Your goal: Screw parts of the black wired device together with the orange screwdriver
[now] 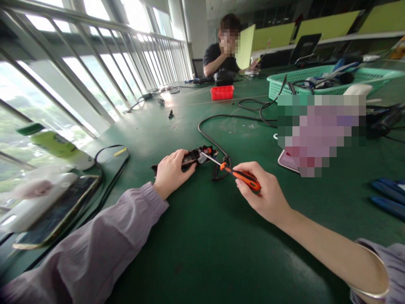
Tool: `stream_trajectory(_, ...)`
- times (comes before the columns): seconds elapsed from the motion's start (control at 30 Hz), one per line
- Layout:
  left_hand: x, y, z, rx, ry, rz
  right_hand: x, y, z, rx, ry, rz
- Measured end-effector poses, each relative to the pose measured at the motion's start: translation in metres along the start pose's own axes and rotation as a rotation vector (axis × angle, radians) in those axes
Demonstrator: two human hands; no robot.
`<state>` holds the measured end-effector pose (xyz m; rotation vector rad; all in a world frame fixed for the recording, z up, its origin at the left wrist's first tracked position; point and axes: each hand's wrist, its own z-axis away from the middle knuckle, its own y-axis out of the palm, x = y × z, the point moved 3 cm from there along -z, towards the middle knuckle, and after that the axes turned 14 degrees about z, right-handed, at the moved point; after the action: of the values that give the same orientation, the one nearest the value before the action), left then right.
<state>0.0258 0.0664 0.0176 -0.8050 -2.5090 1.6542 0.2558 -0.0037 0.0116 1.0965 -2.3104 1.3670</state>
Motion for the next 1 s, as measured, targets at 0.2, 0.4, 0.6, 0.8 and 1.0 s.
stream_trajectory(0.2,0.0001,0.0002,0.0002,0.001,0.002,-0.002,-0.0016,0.0024,0.0012,0.009,0.024,-0.055)
stream_trajectory(0.4,0.0001,0.0005,0.0006,0.005,0.000,-0.007,-0.0006,0.0035,-0.0005,0.040,0.001,-0.016)
stream_trajectory(0.6,0.0003,0.0003,0.0002,0.005,0.004,-0.010,-0.0011,0.0039,-0.0007,0.042,0.027,-0.017)
stream_trajectory(0.8,0.0005,0.0003,0.0002,0.004,0.003,-0.006,-0.0014,0.0014,0.0010,-0.015,0.019,-0.048)
stream_trajectory(1.0,0.0006,0.0004,-0.0001,0.002,0.010,-0.004,0.0014,0.0003,-0.0019,0.009,0.026,0.040)
